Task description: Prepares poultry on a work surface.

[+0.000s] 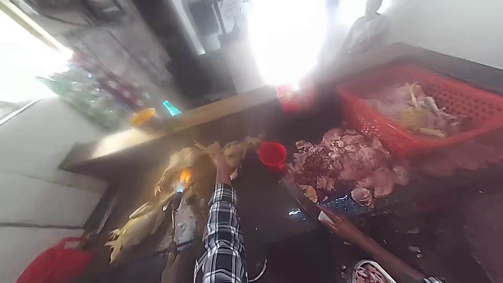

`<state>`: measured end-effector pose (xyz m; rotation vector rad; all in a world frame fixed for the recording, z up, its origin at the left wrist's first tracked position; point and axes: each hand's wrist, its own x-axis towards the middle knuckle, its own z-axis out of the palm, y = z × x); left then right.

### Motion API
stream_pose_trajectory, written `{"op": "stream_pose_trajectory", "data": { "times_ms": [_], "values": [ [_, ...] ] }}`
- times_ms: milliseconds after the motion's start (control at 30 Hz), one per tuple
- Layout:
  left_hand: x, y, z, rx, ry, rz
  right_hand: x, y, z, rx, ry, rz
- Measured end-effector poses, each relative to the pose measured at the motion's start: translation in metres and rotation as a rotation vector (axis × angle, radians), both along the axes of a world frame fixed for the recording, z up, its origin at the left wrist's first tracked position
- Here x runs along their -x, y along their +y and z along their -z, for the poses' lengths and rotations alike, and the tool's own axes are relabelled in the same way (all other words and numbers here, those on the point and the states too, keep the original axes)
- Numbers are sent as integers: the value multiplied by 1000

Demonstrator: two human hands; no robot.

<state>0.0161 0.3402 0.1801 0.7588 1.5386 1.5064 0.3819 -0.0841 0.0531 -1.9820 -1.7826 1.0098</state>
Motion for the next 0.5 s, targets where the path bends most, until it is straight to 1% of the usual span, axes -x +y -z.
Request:
{"op": "stream_pose_trajectory", "data": {
  "times_ms": [33,67,100,133,167,200,233,333,367,400,433,467,500],
  "values": [
    [-4,17,-4,-9,87,-15,1,1,0,-11,4,9],
    [-4,33,-10,-45,238,22,0,1,0,-24,7,14],
    [-4,38,-25,-71,449,77,-2,1,-1,-16,7,16],
    [-3,31,-45,-87,653,147,-2,-2,-1,4,6,21],
    [-1,19,-73,-139,711,187,-1,-1,0,9,4,30],
    [-2,4,-105,-211,667,244,0,2,0,11,8,40],
    [-1,-17,-134,-255,646,375,1,2,0,16,23,48],
    [3,-84,-209,-343,748,925,0,2,-2,32,68,23],
    [0,-107,-234,-326,797,1087,-2,3,-3,23,66,7],
    [-7,-129,-254,-284,811,1200,-4,3,-4,22,59,-8],
    [-15,-149,-272,-229,813,1267,-4,5,-4,19,53,-20],
    [-19,-165,-281,-187,818,1287,-3,7,-4,14,56,-26],
    [-19,-175,-280,-167,811,1256,-3,8,-5,20,66,-25]
  ]
}}
